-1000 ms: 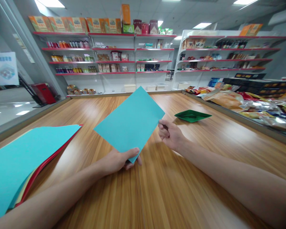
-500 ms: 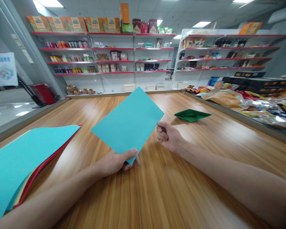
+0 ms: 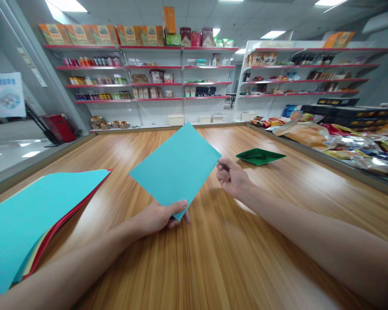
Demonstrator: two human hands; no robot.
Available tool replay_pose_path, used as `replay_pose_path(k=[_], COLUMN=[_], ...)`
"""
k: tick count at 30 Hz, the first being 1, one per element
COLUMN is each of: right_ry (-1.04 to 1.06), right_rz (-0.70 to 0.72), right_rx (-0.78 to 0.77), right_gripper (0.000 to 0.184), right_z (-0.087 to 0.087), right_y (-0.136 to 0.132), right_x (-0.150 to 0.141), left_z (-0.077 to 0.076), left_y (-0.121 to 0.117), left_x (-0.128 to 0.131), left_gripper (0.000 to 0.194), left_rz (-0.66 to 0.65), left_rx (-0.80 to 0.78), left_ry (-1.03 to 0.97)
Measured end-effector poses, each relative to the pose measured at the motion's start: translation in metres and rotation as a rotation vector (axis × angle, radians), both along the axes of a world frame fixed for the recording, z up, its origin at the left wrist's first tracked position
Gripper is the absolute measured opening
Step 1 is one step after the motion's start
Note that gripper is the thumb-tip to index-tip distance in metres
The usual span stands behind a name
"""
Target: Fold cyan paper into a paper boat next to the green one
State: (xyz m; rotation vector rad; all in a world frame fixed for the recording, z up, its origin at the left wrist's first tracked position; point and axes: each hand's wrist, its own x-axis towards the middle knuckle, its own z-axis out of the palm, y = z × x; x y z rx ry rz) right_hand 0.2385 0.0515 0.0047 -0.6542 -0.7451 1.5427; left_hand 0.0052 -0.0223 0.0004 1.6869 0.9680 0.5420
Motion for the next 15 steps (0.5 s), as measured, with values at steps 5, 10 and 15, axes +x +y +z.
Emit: replay_pose_path(k=[5,10,15], right_ry=[0.002,0.0,-0.139], right_rz=[-0.056,-0.142,0.164], right_rx=[-0.012,0.005,-0.064], right_gripper=[0.015,0.011,0.01], right_z=[0.004,0.009,-0.003], right_y=[0.013,0.026,0.004], right_x=[0.009,0.044,0.026], left_z=[0.003,0.005,0.002], left_y=[-0.004,-0.008,-0.003], left_x=[-0.004,-0.007,-0.002], left_gripper=[0.051,0.05,0.05], left_rz=[0.004,0.014,0.072], left_rx=[0.0,-0.047,-0.044], left_ry=[0.038,-0.028,-0.058])
